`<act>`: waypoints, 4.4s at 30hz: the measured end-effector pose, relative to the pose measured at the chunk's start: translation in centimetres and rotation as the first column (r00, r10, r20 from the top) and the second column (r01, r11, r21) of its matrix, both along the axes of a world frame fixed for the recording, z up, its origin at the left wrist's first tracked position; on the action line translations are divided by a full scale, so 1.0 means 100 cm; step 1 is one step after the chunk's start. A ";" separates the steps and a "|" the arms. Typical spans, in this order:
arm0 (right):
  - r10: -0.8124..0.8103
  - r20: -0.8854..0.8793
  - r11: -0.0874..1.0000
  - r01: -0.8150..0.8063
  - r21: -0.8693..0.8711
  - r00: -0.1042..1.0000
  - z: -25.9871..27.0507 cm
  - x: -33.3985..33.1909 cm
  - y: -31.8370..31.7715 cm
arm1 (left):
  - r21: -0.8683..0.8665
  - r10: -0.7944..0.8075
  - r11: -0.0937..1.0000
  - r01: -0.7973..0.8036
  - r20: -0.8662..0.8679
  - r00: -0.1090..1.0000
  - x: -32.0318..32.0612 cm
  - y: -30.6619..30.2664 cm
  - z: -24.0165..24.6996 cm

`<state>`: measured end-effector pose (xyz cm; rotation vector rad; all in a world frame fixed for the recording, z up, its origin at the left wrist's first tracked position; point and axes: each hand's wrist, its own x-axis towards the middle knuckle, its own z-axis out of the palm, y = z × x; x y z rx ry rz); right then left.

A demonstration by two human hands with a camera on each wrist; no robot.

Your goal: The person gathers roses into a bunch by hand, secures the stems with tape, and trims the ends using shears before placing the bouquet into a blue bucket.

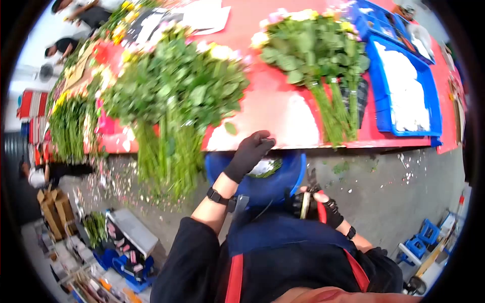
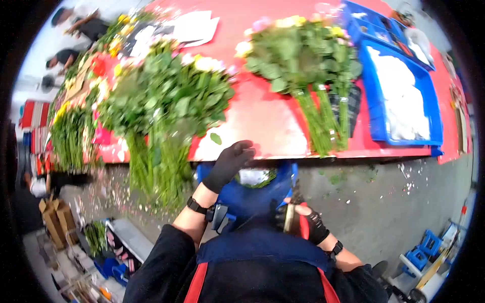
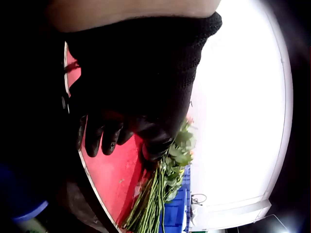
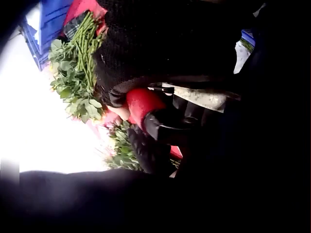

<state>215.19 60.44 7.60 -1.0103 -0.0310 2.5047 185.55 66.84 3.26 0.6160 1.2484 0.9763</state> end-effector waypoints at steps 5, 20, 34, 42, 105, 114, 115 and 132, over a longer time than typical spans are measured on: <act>0.070 0.056 0.997 -0.071 0.006 0.996 0.022 -0.057 -0.017 | 0.133 -0.028 0.990 0.044 -0.120 0.992 -0.089 -0.061 0.067; -0.674 0.714 0.102 -0.933 0.345 0.190 -0.054 -0.211 0.040 | 0.268 0.290 0.957 -0.112 -0.848 0.444 -0.385 -0.080 0.039; -0.610 0.521 0.050 -0.627 0.777 0.597 -0.029 -0.342 0.081 | 0.356 -0.011 0.838 0.412 -0.746 0.666 -0.403 -0.046 0.059; -0.568 0.631 0.193 -0.660 0.726 0.528 -0.033 -0.458 0.102 | -0.031 0.080 0.996 -0.079 0.030 0.996 -0.361 -0.023 0.019; 0.220 0.630 -0.399 -0.521 0.755 0.744 -0.010 -0.112 -0.115 | 0.576 0.207 0.762 0.297 -0.650 0.731 0.014 -0.286 -0.030; 0.408 0.583 -0.335 -0.478 0.812 0.703 0.062 -0.186 -0.150 | 0.581 0.542 0.756 -0.302 -0.295 0.787 -0.026 -0.320 0.014; 0.300 0.664 -0.470 -0.499 0.728 0.685 0.060 -0.191 -0.153 | 0.558 0.528 0.747 -0.362 -0.165 0.833 -0.028 -0.324 0.022; -0.021 0.554 -0.624 -0.443 0.643 0.832 0.046 -0.237 -0.158 | 0.294 0.304 0.617 -0.730 0.767 0.565 -0.073 -0.307 0.063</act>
